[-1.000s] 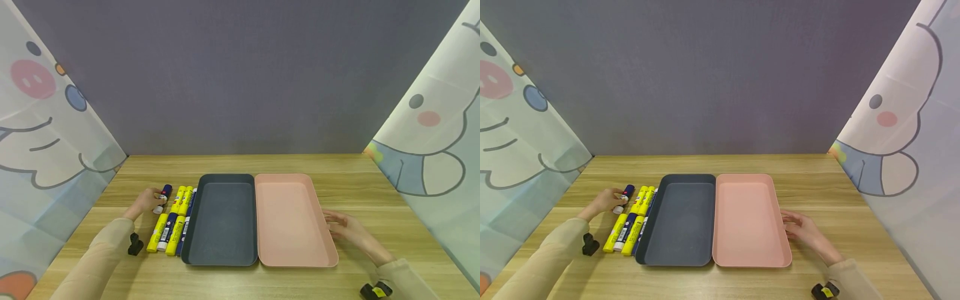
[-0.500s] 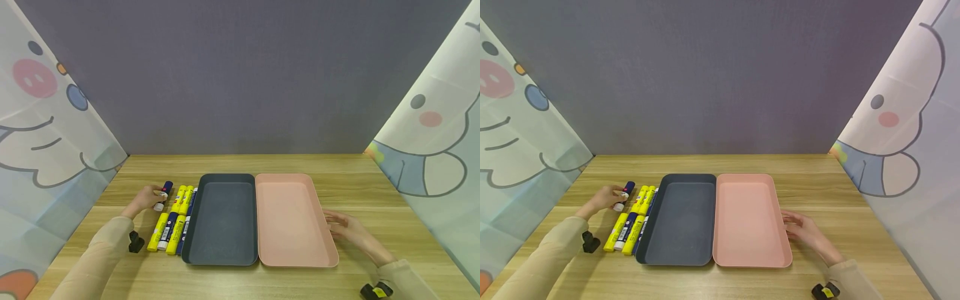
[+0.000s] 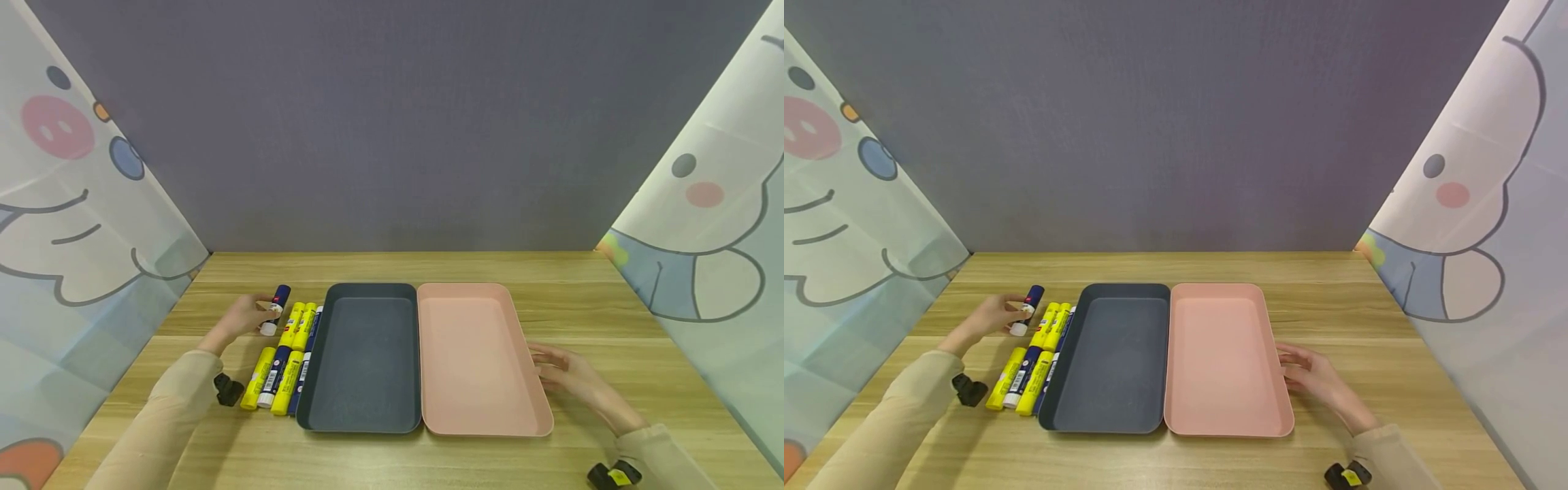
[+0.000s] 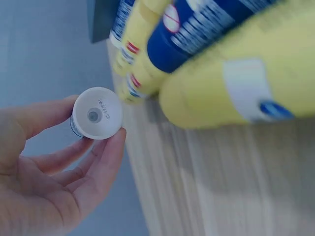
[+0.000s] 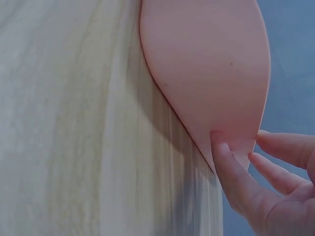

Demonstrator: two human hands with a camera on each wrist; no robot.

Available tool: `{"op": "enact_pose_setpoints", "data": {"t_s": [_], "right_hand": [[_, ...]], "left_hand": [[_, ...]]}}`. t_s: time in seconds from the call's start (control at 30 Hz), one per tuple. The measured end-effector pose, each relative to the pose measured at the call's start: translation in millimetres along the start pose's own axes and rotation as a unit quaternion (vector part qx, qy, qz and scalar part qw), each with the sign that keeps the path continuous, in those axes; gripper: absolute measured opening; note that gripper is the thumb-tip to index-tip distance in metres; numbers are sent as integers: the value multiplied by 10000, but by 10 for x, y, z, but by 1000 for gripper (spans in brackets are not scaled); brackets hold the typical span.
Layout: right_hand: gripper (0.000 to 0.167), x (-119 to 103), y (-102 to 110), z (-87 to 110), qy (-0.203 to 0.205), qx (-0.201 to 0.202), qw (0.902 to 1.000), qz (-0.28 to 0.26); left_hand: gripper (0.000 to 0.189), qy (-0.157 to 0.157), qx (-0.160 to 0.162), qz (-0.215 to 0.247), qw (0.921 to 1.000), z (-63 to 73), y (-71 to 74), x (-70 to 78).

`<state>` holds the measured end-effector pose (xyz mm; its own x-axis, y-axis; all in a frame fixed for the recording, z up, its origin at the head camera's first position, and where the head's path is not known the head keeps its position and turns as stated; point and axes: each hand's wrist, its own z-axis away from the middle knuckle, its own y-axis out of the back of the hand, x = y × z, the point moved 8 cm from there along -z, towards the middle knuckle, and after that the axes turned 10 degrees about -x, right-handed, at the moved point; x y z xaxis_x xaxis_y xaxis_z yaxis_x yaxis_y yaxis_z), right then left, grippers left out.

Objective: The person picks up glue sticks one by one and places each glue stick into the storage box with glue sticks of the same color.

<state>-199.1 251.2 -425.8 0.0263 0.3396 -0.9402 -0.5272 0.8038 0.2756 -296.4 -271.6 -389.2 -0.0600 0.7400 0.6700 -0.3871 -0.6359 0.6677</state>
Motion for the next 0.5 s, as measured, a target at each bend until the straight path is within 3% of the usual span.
{"op": "enact_pose_setpoints", "data": {"t_s": [0.5], "right_hand": [[54,-19,-9,5,96,-80,9998,-125]], "left_hand": [[54,-37,-39,443,9990,-5,-131,409]]}}
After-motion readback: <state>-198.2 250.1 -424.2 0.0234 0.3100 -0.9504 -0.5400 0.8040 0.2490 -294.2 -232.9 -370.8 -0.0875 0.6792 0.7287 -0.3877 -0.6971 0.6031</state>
